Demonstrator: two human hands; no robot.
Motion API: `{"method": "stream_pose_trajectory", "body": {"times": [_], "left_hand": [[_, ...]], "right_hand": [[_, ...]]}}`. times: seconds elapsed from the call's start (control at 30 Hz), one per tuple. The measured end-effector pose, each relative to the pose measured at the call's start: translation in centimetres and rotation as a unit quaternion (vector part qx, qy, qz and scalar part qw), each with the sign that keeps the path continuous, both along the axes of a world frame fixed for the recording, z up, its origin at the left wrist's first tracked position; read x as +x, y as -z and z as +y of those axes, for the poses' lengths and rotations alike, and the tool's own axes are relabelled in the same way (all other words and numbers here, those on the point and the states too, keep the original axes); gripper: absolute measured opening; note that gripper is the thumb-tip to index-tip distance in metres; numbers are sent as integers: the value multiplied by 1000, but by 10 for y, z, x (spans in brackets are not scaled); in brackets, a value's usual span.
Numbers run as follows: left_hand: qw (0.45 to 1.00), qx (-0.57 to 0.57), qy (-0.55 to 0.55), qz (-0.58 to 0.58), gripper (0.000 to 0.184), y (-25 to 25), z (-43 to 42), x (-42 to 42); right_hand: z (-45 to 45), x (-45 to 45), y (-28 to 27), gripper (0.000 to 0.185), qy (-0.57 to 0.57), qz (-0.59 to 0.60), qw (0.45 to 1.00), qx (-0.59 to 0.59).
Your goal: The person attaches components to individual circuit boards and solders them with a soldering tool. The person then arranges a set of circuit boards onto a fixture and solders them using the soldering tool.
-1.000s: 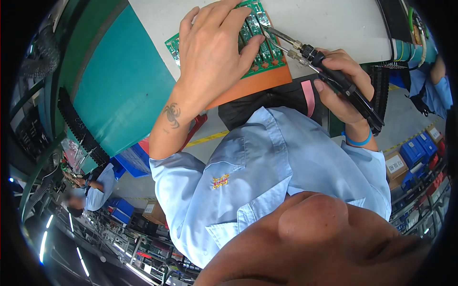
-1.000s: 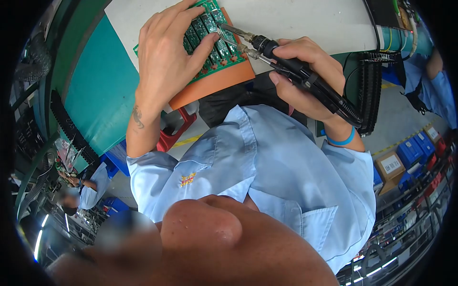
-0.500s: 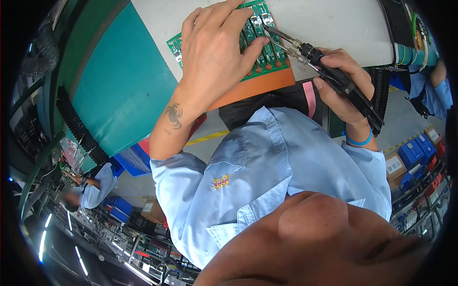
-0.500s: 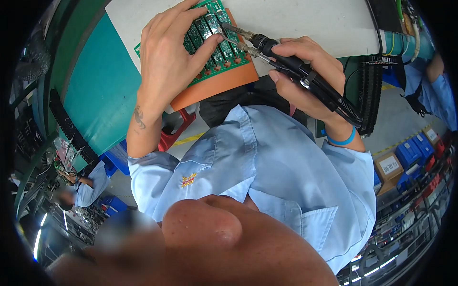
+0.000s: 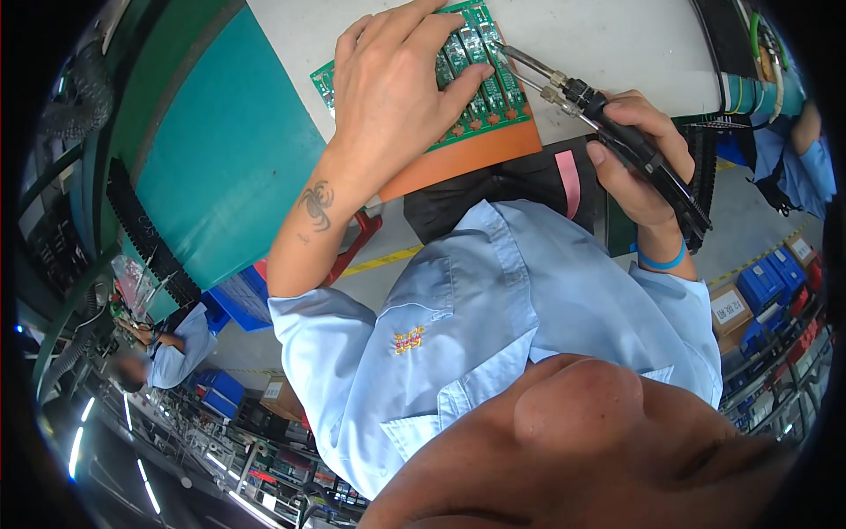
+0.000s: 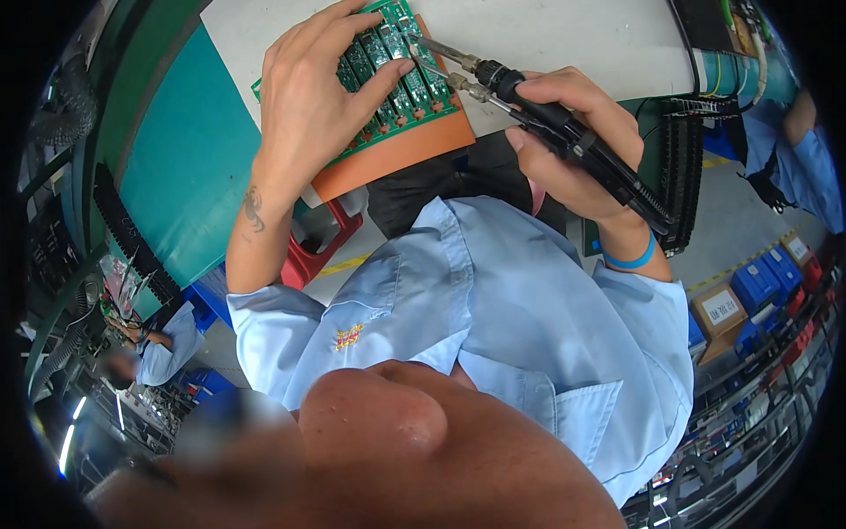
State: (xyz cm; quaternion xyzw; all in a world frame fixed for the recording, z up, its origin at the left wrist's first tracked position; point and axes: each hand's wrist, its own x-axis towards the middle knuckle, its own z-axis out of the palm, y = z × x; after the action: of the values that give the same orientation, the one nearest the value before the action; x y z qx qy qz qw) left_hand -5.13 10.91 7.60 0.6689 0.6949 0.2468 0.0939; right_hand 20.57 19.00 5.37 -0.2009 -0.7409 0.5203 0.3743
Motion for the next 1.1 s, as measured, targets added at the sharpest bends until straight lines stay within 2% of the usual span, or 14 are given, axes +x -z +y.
{"method": "stream_pose_trajectory", "body": {"times": [0.33, 0.7, 0.87, 1.1], "left_hand": [[1000, 27, -1, 1, 44, 9, -2, -2], [999, 35, 2, 14, 42, 9, -1, -1], [999, 37, 2, 18, 41, 10, -1, -1], [999, 46, 0, 27, 40, 11, 0, -3]], "right_hand": [[-1, -3, 3, 45, -20, -23, 999, 41], [-4, -7, -2, 45, -10, -37, 999, 14], [-2, -1, -4, 41, -32, -85, 996, 19], [5, 10, -4, 45, -20, -6, 998, 58]]}}
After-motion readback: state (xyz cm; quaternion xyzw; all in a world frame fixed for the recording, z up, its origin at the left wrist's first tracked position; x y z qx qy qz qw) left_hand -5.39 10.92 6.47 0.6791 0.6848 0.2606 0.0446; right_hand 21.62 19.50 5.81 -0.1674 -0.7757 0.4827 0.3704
